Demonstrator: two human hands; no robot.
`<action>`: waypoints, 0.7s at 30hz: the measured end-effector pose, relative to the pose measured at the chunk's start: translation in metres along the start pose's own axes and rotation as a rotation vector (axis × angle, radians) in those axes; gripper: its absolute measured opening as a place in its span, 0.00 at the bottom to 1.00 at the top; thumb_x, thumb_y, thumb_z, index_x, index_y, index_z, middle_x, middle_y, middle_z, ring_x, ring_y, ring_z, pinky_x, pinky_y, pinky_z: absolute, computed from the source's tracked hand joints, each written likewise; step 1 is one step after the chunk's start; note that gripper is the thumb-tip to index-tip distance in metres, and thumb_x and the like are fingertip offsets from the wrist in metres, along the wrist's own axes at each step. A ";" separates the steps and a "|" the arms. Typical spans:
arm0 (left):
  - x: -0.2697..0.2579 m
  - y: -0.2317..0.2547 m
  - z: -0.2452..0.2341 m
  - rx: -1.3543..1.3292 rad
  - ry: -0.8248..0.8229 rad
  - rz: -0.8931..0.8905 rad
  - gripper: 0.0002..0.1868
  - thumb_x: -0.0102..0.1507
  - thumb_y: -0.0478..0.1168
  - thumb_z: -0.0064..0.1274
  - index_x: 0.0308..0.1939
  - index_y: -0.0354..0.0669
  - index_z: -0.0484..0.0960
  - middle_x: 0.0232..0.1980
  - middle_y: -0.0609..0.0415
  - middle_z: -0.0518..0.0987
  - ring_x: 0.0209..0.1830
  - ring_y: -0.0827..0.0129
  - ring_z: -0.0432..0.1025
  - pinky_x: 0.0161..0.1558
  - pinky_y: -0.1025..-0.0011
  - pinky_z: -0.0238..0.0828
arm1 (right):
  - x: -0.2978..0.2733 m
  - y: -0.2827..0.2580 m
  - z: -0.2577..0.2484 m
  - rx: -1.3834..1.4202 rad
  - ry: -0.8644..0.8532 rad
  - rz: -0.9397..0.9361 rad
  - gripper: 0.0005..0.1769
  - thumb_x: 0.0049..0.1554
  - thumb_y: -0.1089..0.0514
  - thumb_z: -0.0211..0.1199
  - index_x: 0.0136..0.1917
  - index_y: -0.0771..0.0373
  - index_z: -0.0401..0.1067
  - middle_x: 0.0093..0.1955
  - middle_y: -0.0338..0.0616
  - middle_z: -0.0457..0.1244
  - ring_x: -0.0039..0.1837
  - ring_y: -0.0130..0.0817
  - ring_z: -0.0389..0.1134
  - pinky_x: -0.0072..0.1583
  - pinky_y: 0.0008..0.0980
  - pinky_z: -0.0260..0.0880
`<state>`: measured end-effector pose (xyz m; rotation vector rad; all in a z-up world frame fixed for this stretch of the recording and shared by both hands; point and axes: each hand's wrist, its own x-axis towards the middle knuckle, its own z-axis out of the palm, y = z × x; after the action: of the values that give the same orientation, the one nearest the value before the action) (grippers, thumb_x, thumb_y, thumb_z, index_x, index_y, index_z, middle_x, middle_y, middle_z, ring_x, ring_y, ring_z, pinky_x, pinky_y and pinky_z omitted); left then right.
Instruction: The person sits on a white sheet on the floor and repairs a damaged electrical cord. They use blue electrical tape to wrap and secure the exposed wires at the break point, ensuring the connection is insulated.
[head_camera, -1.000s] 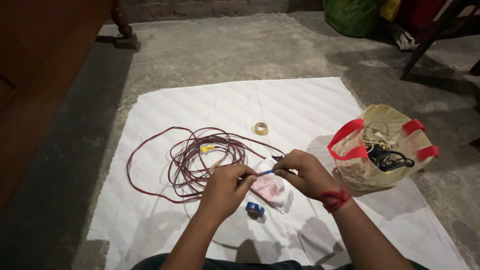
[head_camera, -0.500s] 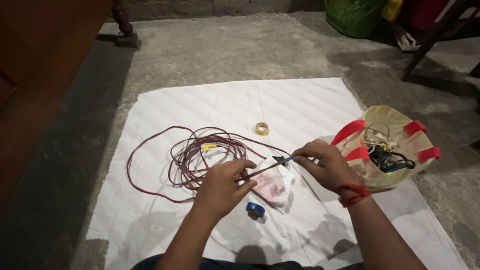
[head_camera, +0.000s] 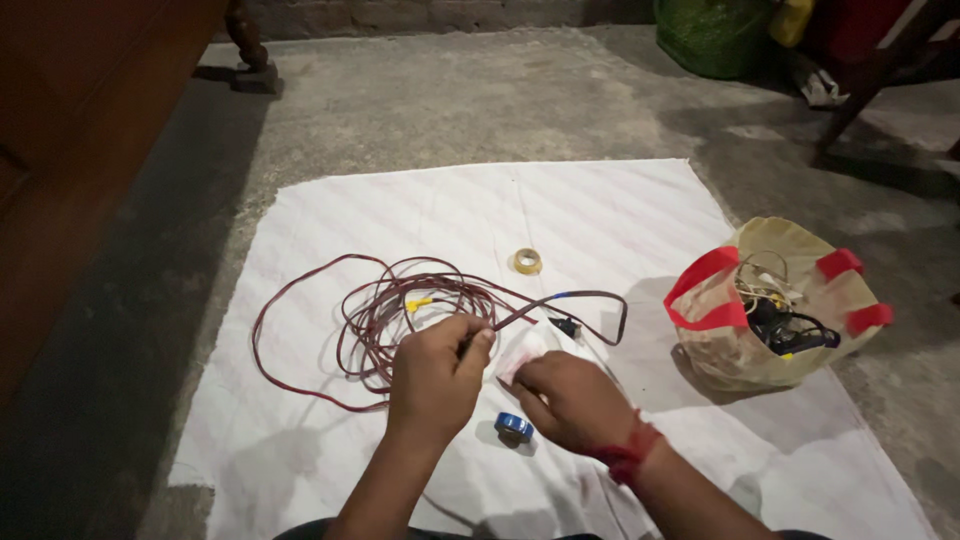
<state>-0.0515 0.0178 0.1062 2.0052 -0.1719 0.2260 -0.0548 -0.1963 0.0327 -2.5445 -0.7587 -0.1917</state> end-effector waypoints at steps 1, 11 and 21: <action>0.000 0.002 -0.001 -0.073 -0.057 -0.141 0.09 0.63 0.41 0.55 0.40 0.40 0.86 0.22 0.51 0.82 0.17 0.70 0.73 0.23 0.70 0.69 | 0.006 0.011 0.017 -0.044 0.025 -0.024 0.11 0.51 0.58 0.67 0.49 0.60 0.77 0.46 0.47 0.69 0.52 0.46 0.69 0.53 0.45 0.70; -0.006 0.024 -0.012 -0.254 -0.010 0.111 0.06 0.61 0.36 0.59 0.38 0.36 0.87 0.26 0.55 0.81 0.22 0.76 0.71 0.25 0.74 0.67 | 0.002 0.047 0.060 -0.473 -0.252 0.492 0.09 0.55 0.50 0.63 0.48 0.49 0.80 0.52 0.42 0.69 0.58 0.46 0.69 0.57 0.52 0.68; -0.004 0.022 -0.017 0.053 0.159 0.350 0.04 0.60 0.36 0.62 0.38 0.42 0.85 0.31 0.52 0.81 0.27 0.63 0.76 0.29 0.67 0.71 | 0.010 -0.036 -0.152 0.083 -0.038 0.717 0.20 0.48 0.51 0.69 0.53 0.58 0.84 0.48 0.46 0.73 0.45 0.42 0.75 0.47 0.41 0.75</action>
<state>-0.0620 0.0237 0.1315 1.9894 -0.4195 0.6158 -0.0654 -0.2379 0.1831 -2.5678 0.1594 0.1240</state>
